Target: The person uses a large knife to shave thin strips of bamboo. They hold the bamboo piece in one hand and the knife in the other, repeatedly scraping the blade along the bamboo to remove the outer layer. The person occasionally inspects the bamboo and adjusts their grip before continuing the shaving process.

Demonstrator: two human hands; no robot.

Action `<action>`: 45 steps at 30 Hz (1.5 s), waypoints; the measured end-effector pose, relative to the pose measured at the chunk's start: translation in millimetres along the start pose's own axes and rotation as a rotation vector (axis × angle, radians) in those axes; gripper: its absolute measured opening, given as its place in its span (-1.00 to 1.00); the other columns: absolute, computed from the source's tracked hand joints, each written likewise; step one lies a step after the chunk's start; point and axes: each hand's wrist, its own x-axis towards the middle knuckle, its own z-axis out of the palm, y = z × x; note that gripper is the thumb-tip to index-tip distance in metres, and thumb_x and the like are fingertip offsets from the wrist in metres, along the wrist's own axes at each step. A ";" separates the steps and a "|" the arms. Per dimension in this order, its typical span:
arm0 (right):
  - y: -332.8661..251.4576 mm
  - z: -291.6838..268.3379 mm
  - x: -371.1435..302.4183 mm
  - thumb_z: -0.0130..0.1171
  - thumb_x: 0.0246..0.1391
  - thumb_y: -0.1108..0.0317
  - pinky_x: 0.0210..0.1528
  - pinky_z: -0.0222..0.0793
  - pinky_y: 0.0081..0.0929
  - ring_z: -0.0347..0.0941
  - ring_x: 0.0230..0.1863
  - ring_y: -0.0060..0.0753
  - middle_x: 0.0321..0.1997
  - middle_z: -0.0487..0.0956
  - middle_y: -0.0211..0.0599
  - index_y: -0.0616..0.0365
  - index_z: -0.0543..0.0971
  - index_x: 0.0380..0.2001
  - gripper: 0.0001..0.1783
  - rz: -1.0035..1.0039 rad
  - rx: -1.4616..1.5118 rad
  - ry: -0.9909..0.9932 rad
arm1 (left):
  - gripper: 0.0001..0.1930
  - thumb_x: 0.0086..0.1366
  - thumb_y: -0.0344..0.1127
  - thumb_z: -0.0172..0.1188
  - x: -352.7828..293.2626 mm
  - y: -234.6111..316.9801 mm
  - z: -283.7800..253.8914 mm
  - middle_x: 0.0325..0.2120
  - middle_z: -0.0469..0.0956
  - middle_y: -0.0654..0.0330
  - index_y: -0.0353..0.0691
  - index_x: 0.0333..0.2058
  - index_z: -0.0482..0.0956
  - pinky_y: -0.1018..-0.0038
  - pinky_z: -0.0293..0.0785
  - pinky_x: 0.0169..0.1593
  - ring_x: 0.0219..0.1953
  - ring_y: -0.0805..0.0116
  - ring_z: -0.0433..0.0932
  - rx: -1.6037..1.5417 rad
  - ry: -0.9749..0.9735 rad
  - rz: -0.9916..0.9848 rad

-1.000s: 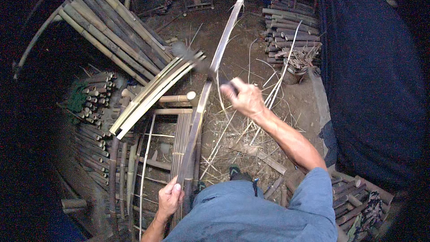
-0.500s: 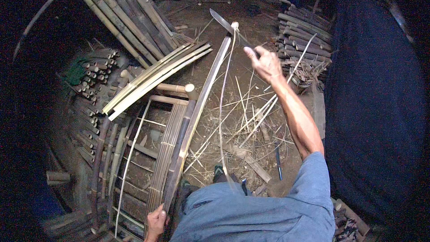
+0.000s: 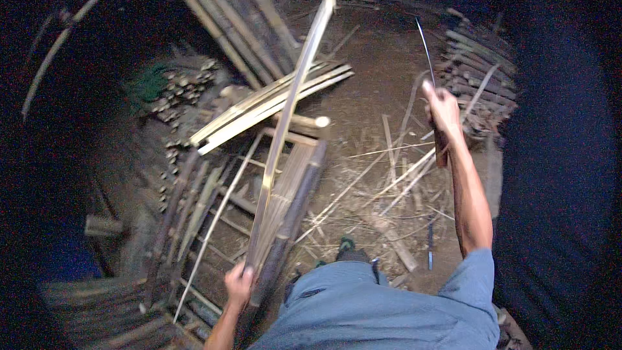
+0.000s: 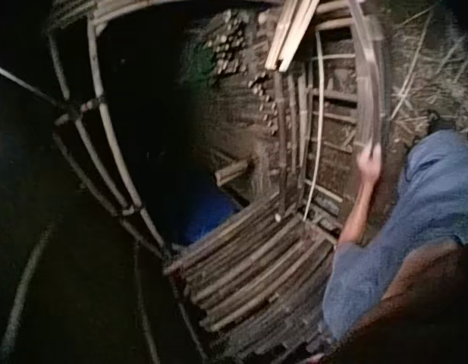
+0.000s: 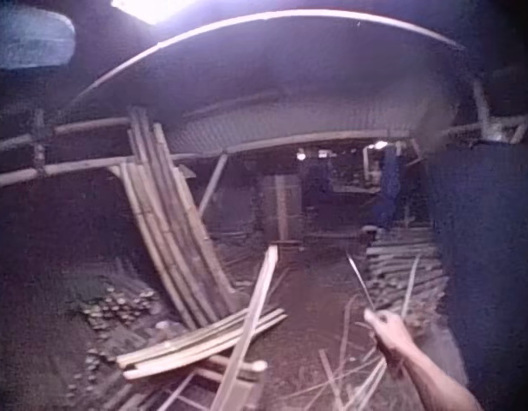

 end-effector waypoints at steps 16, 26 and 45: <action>-39.2 237.3 -259.1 0.24 0.14 0.06 -0.71 0.29 -0.53 0.33 -0.72 -0.59 -0.66 0.44 -0.43 0.07 0.41 -0.46 -0.65 0.594 1.246 -0.294 | -0.60 0.42 -0.14 -0.03 148.1 84.6 68.2 -0.04 0.54 -0.04 -0.40 -0.04 0.53 0.35 0.37 0.12 0.02 0.13 0.51 -0.351 0.144 0.074; -61.3 193.7 -101.0 0.27 0.11 0.04 -0.64 0.20 -0.59 0.34 -0.69 -0.67 -0.66 0.49 -0.48 0.16 0.56 -0.45 -0.63 0.062 0.588 -0.339 | -0.47 0.29 -0.07 0.18 105.7 63.3 -33.2 -0.23 0.59 -0.05 -0.41 0.05 0.43 0.34 0.53 -0.15 -0.27 0.19 0.58 -0.081 -0.556 -0.314; -0.5 161.7 -186.4 0.13 0.06 -0.24 -0.50 0.44 -0.06 0.55 -0.54 0.04 -0.61 0.54 -0.07 0.13 0.43 -0.41 -0.43 -0.732 -0.418 -0.474 | -0.79 0.34 -0.25 0.14 113.6 92.2 91.0 -0.63 0.49 0.37 -0.29 -0.33 0.61 0.62 0.24 -0.55 -0.61 0.65 0.34 -0.236 0.023 -0.325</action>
